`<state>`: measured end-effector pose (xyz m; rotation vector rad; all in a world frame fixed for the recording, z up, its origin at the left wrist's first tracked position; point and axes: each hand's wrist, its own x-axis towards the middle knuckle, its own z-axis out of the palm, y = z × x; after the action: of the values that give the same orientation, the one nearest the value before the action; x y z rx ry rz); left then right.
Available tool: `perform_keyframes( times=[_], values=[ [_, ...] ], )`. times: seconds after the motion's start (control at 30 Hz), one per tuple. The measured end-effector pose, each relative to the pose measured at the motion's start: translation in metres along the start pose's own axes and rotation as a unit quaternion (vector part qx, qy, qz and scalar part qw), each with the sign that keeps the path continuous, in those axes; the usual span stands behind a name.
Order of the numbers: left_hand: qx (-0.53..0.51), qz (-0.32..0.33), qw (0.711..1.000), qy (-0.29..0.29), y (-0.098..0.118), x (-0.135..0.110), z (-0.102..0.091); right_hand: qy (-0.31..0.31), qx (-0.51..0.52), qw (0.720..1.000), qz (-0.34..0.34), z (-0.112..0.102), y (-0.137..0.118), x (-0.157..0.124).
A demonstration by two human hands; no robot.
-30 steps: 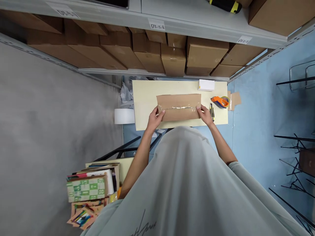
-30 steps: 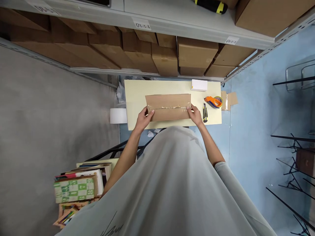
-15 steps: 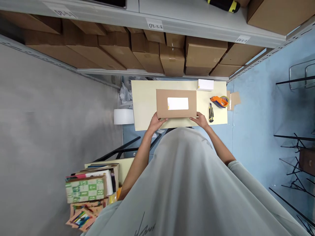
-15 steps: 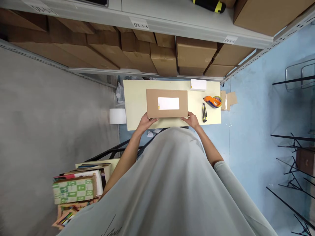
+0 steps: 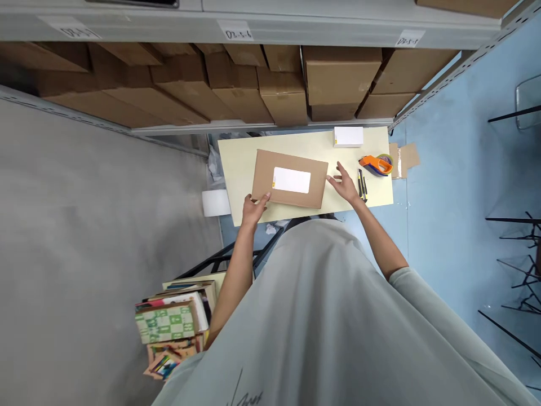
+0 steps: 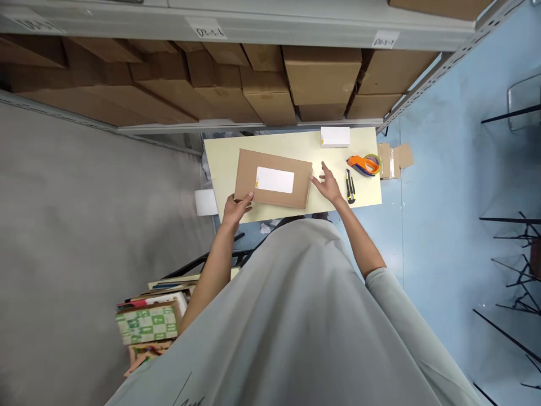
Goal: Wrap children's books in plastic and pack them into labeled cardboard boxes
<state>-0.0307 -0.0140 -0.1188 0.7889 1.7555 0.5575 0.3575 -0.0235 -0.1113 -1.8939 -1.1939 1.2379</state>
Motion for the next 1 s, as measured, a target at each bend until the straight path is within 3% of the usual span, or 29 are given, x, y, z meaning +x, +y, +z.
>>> perform_keyframes(
  times=[0.13,0.27,0.4,0.57,0.8,0.9,1.0],
  values=[
    [-0.013,-0.059,0.998,-0.005,0.019,-0.005,0.002,-0.045,0.018,0.998,-0.028,0.010,-0.005,0.017],
    [-0.010,-0.087,0.996,0.014,0.037,0.010,-0.004,-0.046,-0.020,0.998,-0.044,0.015,-0.002,-0.001],
    [0.015,-0.049,0.997,0.054,0.053,0.036,0.000,-0.102,-0.034,0.993,-0.041,0.027,0.002,-0.036],
    [0.075,0.007,0.991,0.109,0.074,0.059,0.027,-0.114,-0.031,0.993,0.001,0.053,-0.005,-0.063],
    [0.098,0.119,0.985,0.073,0.087,0.066,0.068,-0.176,-0.080,0.981,0.002,0.064,-0.011,-0.061],
    [0.103,0.134,0.984,0.060,0.084,0.060,0.068,-0.184,-0.071,0.980,-0.001,0.063,-0.011,-0.057],
    [0.120,0.120,0.985,0.028,0.074,0.041,0.055,-0.196,-0.049,0.979,-0.002,0.059,-0.009,-0.053]
  ],
)
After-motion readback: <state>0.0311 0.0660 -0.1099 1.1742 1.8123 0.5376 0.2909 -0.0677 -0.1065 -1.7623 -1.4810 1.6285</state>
